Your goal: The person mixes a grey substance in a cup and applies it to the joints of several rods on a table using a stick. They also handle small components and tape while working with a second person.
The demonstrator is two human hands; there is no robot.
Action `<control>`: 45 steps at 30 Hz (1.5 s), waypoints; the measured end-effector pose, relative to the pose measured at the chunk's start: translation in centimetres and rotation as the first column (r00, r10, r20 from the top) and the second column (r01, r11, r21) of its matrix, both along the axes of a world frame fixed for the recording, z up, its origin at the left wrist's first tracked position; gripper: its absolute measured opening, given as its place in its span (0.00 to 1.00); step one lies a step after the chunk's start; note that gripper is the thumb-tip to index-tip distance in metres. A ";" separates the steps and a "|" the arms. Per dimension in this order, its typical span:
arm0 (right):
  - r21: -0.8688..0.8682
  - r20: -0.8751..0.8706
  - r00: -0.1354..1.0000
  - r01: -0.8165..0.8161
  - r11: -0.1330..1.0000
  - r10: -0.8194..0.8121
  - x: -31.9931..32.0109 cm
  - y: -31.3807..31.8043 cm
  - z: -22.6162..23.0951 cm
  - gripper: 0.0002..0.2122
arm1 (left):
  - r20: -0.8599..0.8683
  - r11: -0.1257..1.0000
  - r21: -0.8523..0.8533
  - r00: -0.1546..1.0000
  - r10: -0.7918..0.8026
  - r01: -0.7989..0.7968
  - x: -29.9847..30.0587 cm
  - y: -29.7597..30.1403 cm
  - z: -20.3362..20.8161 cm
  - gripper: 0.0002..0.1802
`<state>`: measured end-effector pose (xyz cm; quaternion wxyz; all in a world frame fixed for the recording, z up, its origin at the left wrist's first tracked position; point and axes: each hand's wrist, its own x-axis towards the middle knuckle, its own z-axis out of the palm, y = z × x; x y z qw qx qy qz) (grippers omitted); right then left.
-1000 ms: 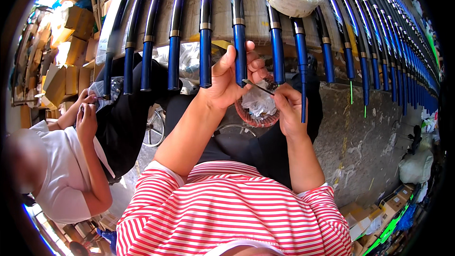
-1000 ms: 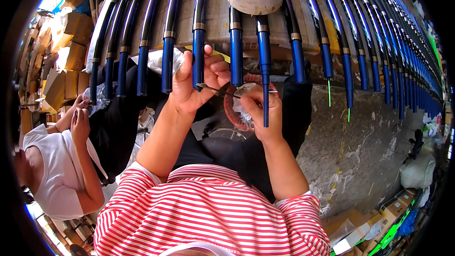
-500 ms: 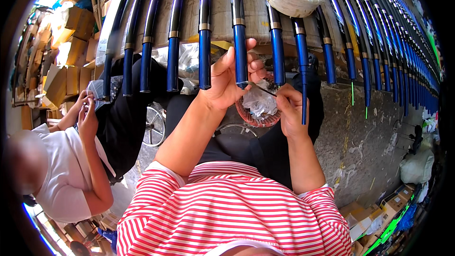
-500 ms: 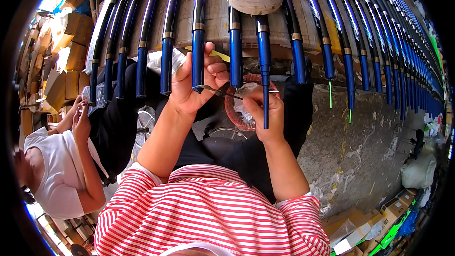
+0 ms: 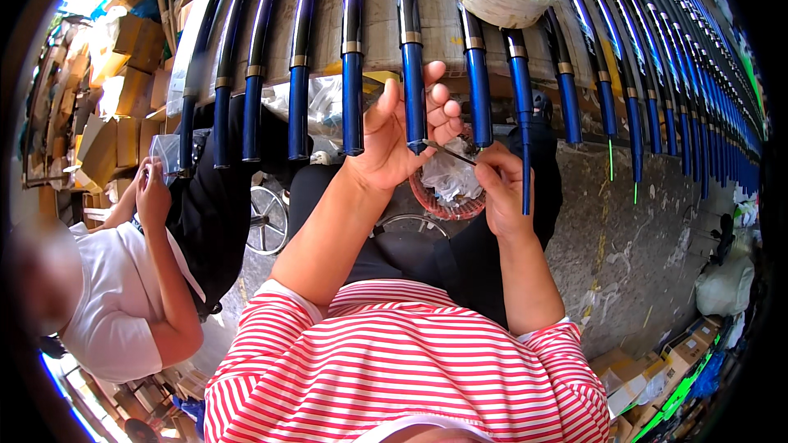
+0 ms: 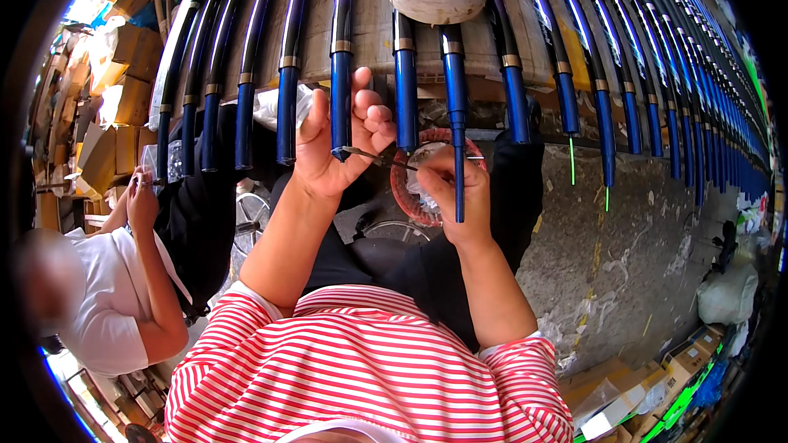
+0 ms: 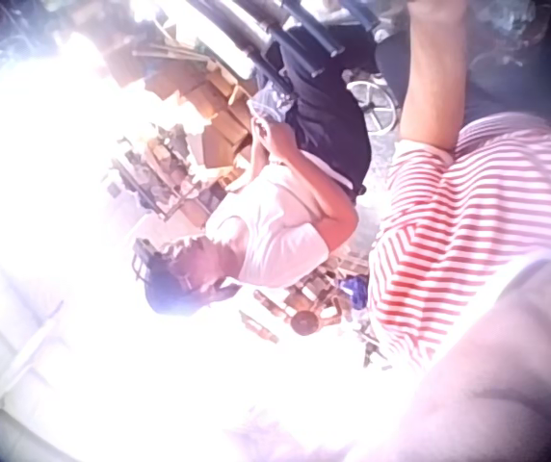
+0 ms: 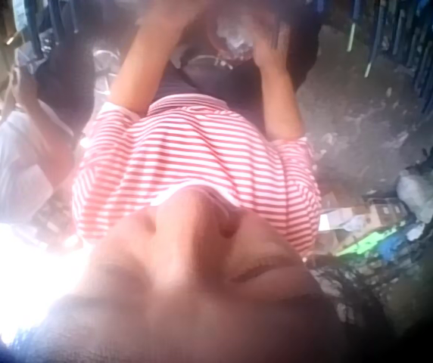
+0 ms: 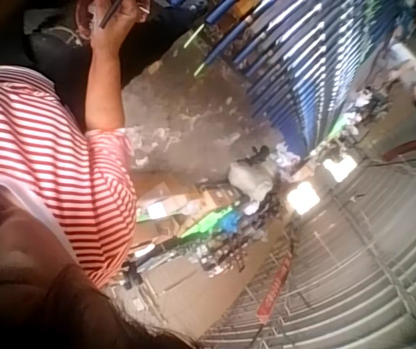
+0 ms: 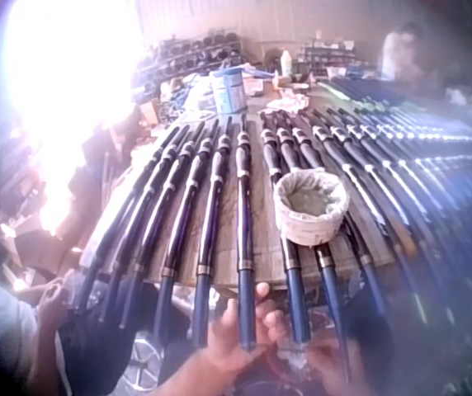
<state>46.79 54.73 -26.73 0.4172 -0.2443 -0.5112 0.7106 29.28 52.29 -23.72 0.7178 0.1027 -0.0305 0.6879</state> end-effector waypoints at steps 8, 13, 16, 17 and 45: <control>-0.020 0.001 1.000 0.011 1.000 -0.011 0.1 0.0 -0.2 0.04 | 0.010 1.000 -0.025 1.000 -0.018 0.019 -0.1 -0.1 0.2 0.27; -0.017 -0.006 1.000 0.019 1.000 -0.019 -0.2 -0.1 0.2 0.05 | 0.041 0.997 0.078 0.999 -0.012 0.008 0.0 0.1 -1.0 0.27; -0.013 0.021 0.999 0.030 0.999 -0.030 -0.1 0.0 0.0 0.05 | 0.027 0.998 0.054 0.999 -0.026 0.025 -0.3 0.1 -0.9 0.28; -0.013 0.023 0.999 0.036 0.999 -0.035 -0.1 0.0 0.0 0.05 | 0.007 0.999 0.033 1.000 -0.025 0.025 -0.4 0.0 -0.7 0.28; -0.079 0.011 0.999 0.046 0.996 -0.045 0.5 -3.7 1.4 0.05 | -0.136 0.985 -0.072 0.980 0.144 -0.155 -3.6 -3.1 -0.5 0.25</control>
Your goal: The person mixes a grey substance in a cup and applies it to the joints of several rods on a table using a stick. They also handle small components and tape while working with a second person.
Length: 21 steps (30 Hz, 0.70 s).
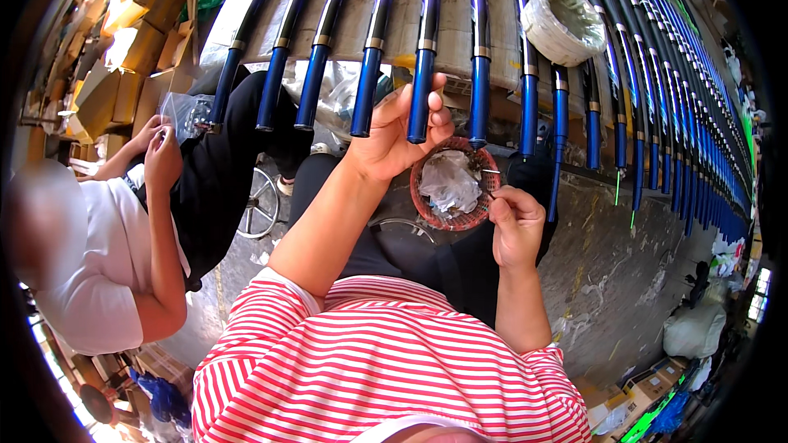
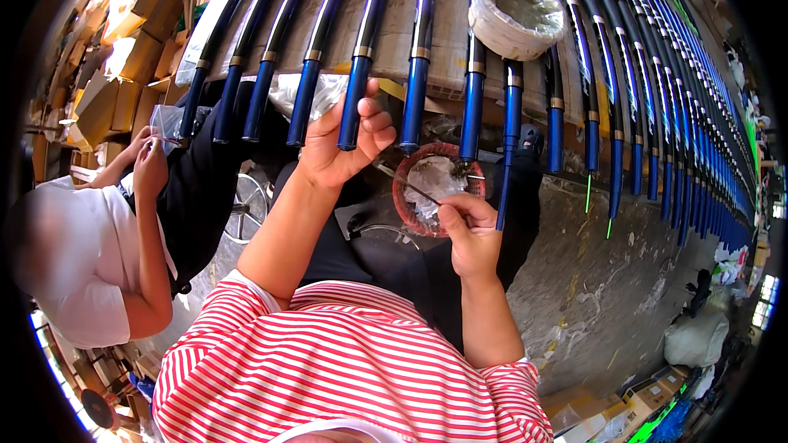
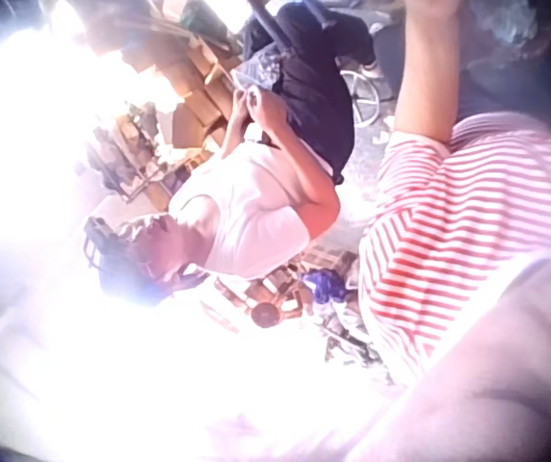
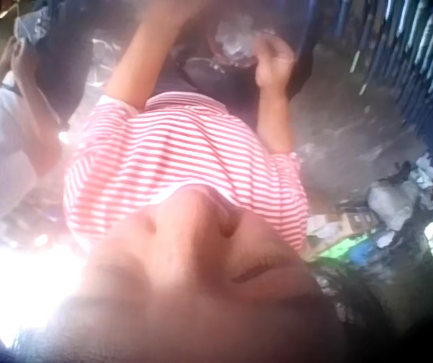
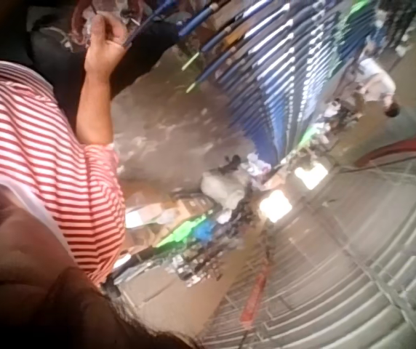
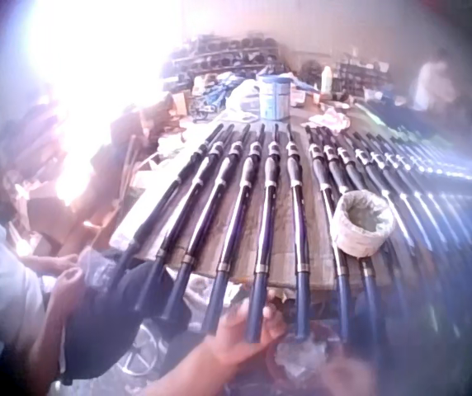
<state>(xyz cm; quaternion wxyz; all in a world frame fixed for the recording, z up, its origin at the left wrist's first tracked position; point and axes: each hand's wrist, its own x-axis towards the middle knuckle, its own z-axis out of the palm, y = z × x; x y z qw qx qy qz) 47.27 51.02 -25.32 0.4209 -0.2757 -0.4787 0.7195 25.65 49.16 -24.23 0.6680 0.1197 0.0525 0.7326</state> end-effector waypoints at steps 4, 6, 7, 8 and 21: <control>0.104 0.066 0.998 -0.016 0.994 0.009 -1.5 0.4 0.7 0.03 | -0.004 0.999 0.040 1.000 -0.021 0.021 0.1 0.3 0.2 0.20; 0.147 0.095 0.995 -0.016 0.989 0.002 -2.2 0.7 1.1 0.03 | 0.017 0.998 0.048 0.999 -0.036 0.036 0.2 0.4 0.2 0.19; 0.152 0.100 0.995 -0.019 0.988 0.004 -2.5 0.7 1.3 0.03 | 0.027 0.998 0.052 0.999 -0.045 0.043 0.2 0.4 0.1 0.19; 0.156 0.105 0.994 -0.022 0.987 0.006 -2.8 0.7 1.5 0.03 | 0.024 0.998 0.040 0.999 -0.042 0.041 0.3 0.4 0.2 0.19; 0.157 0.118 0.993 -0.026 0.987 0.007 -3.1 1.0 1.4 0.02 | 0.052 0.997 0.038 0.997 -0.065 0.063 0.1 0.3 -0.1 0.21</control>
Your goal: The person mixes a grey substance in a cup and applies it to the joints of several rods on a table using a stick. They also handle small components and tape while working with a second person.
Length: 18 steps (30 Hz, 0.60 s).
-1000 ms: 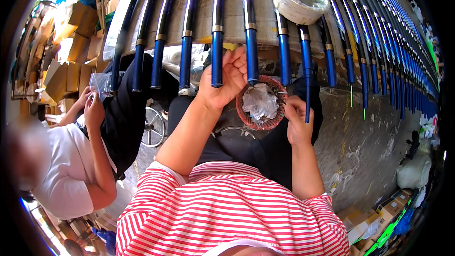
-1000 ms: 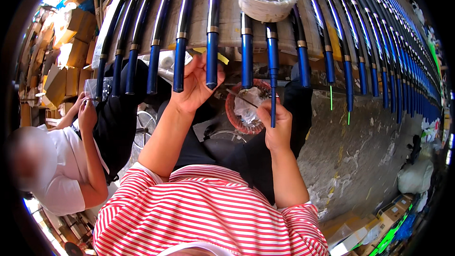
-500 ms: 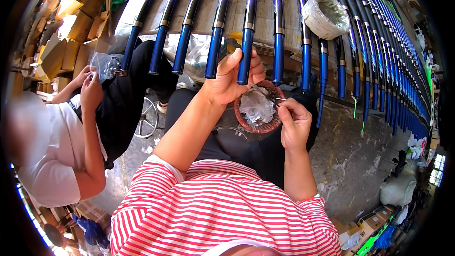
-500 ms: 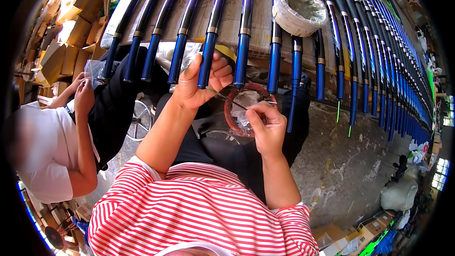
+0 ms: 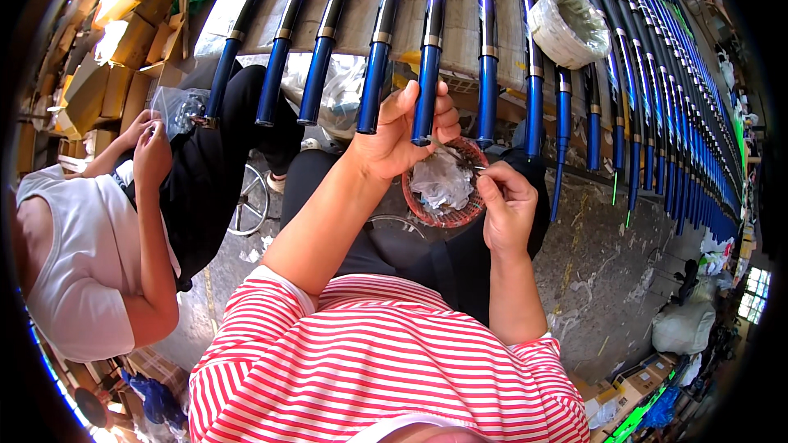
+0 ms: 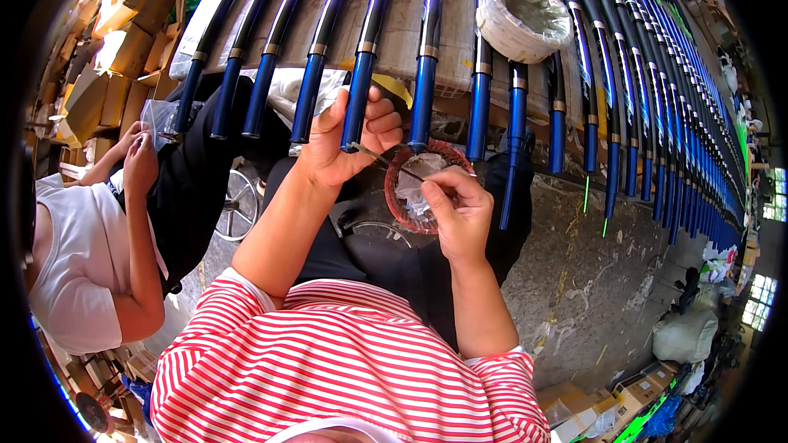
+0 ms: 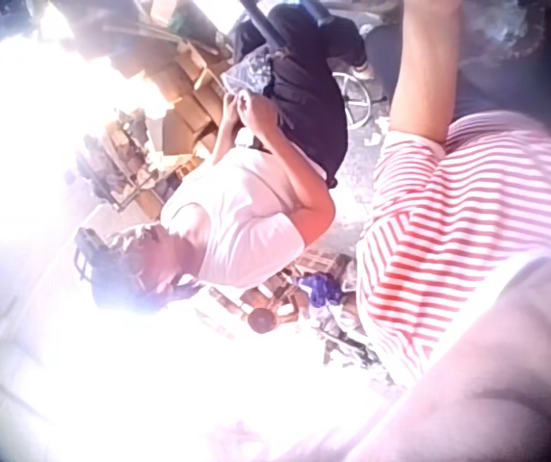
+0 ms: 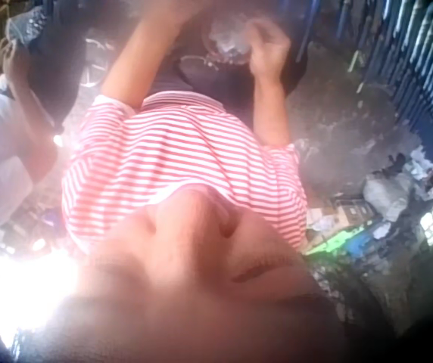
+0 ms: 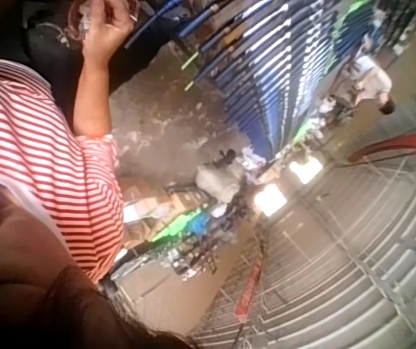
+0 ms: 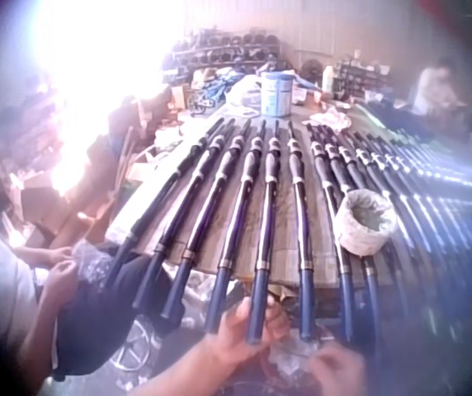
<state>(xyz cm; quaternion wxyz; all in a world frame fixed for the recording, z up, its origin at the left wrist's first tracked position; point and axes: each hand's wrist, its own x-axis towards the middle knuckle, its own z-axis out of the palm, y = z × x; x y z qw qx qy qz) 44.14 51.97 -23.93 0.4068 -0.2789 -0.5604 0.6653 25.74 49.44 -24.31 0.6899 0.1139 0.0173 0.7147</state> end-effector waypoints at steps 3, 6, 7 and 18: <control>-0.001 0.011 1.000 -0.021 1.000 0.021 -0.1 0.1 -0.1 0.02 | 0.018 1.000 0.015 1.000 -0.013 0.013 -0.1 -0.1 0.0 0.21; 0.017 0.020 1.000 0.011 1.000 -0.011 0.1 0.0 -0.4 0.02 | -0.005 1.000 -0.027 1.000 -0.011 0.011 -0.2 -0.4 0.4 0.21; 0.009 0.014 1.000 0.008 1.000 -0.008 0.1 -0.1 -0.4 0.02 | -0.021 0.999 -0.052 1.000 -0.007 0.006 -0.2 -0.5 0.6 0.21; -0.213 -0.029 0.995 0.085 0.973 -0.093 4.3 -0.9 -2.9 0.04 | -0.026 0.997 -0.074 0.999 -0.036 0.034 -0.4 -0.8 0.4 0.28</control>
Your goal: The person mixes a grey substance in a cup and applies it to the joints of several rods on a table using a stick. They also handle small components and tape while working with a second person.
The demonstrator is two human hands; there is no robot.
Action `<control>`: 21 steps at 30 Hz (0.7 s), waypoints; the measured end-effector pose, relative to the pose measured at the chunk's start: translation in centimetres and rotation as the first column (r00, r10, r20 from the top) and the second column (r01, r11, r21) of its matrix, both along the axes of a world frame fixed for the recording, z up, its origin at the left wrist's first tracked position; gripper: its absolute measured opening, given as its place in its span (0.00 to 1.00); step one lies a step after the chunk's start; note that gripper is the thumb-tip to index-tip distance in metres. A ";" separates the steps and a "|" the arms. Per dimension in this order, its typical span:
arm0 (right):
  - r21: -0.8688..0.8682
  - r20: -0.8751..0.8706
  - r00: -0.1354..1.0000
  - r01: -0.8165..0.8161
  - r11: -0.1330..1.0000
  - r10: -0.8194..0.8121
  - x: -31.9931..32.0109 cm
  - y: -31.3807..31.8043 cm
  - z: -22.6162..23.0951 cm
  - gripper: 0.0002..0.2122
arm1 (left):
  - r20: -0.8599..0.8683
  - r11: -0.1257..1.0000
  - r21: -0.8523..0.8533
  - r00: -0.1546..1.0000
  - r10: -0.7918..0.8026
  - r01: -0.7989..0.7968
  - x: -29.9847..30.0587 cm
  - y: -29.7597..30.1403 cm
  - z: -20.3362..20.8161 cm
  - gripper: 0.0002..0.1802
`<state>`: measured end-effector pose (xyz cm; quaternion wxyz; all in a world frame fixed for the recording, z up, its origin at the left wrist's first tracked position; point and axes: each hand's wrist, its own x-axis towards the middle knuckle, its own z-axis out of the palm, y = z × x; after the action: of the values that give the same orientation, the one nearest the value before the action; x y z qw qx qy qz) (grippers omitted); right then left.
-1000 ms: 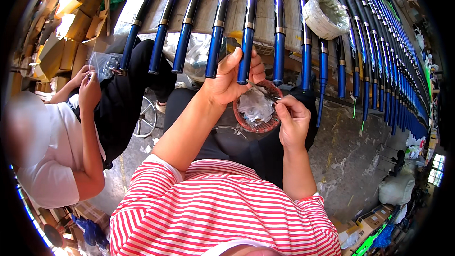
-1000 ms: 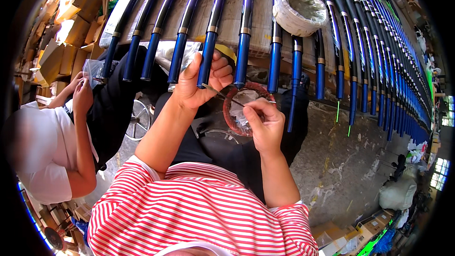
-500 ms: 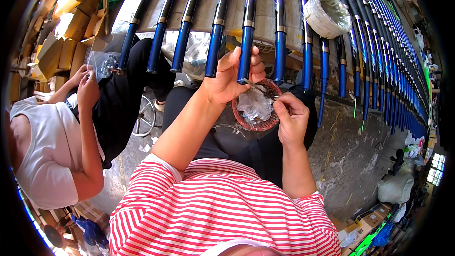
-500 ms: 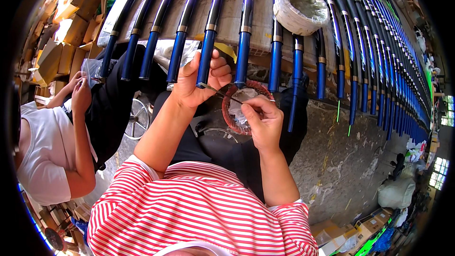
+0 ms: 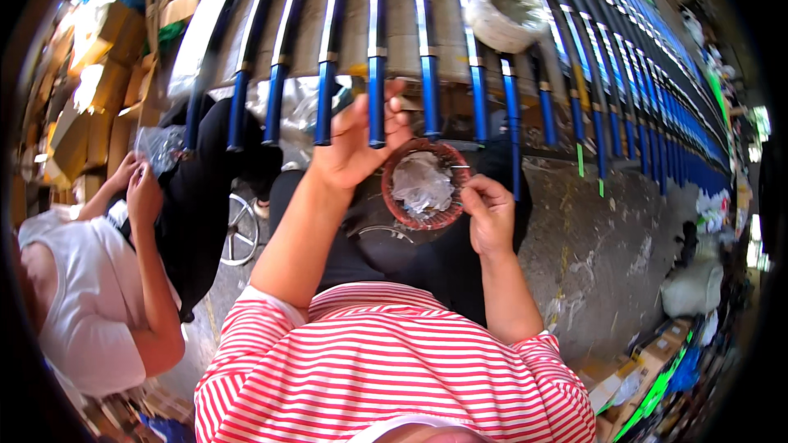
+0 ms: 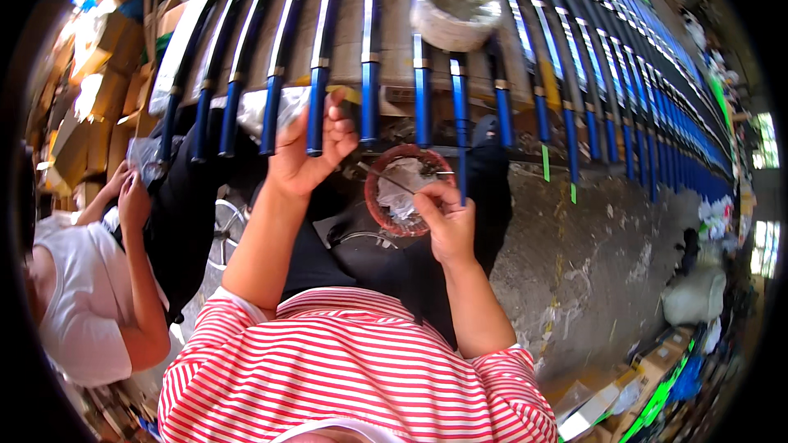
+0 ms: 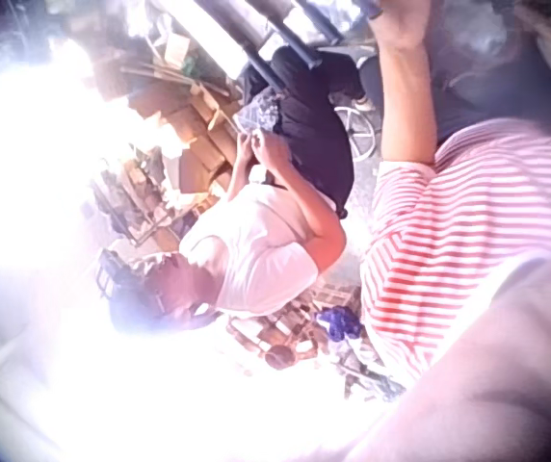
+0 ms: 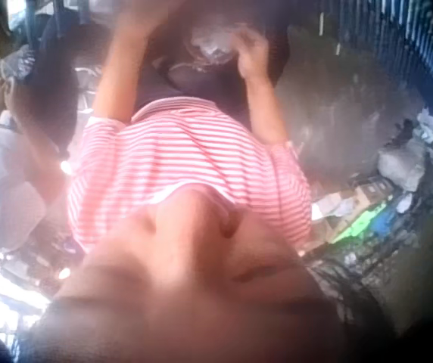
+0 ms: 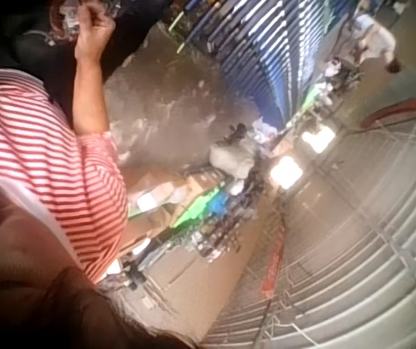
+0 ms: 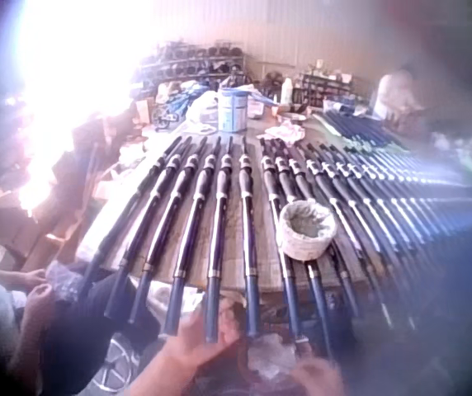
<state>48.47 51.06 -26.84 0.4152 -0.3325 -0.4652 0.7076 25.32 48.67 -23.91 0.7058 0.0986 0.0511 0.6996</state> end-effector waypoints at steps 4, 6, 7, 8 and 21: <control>-0.172 -0.053 0.992 -0.119 0.978 0.112 3.0 -0.2 -1.6 0.04 | -0.074 0.980 -0.199 0.997 -0.007 -0.008 -1.1 -1.7 -4.1 0.23; -0.248 -0.028 0.991 -0.133 0.960 0.130 3.8 0.1 -3.0 0.03 | -0.053 0.946 -0.323 0.998 -0.042 0.023 -1.4 -3.2 -8.1 0.20; -0.276 -0.031 0.988 -0.155 0.949 0.152 4.0 0.3 -3.6 0.03 | -0.031 0.885 -0.464 0.998 -0.057 0.036 -1.1 -4.1 -10.1 0.19; -0.304 -0.036 0.983 -0.180 0.935 0.177 4.0 0.6 -4.4 0.03 | -0.010 0.803 -0.595 0.998 -0.063 0.045 -0.8 -5.1 -12.1 0.17; -0.350 0.325 0.734 -0.492 0.797 0.596 1.6 8.7 -8.1 0.08 | -0.255 0.495 -0.867 0.901 -0.352 -0.053 4.1 -8.8 -25.7 0.11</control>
<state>50.04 59.73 -34.99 0.0349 -0.3721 -0.5308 0.7606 29.44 39.90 -49.65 0.6936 -0.1186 0.5243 0.4795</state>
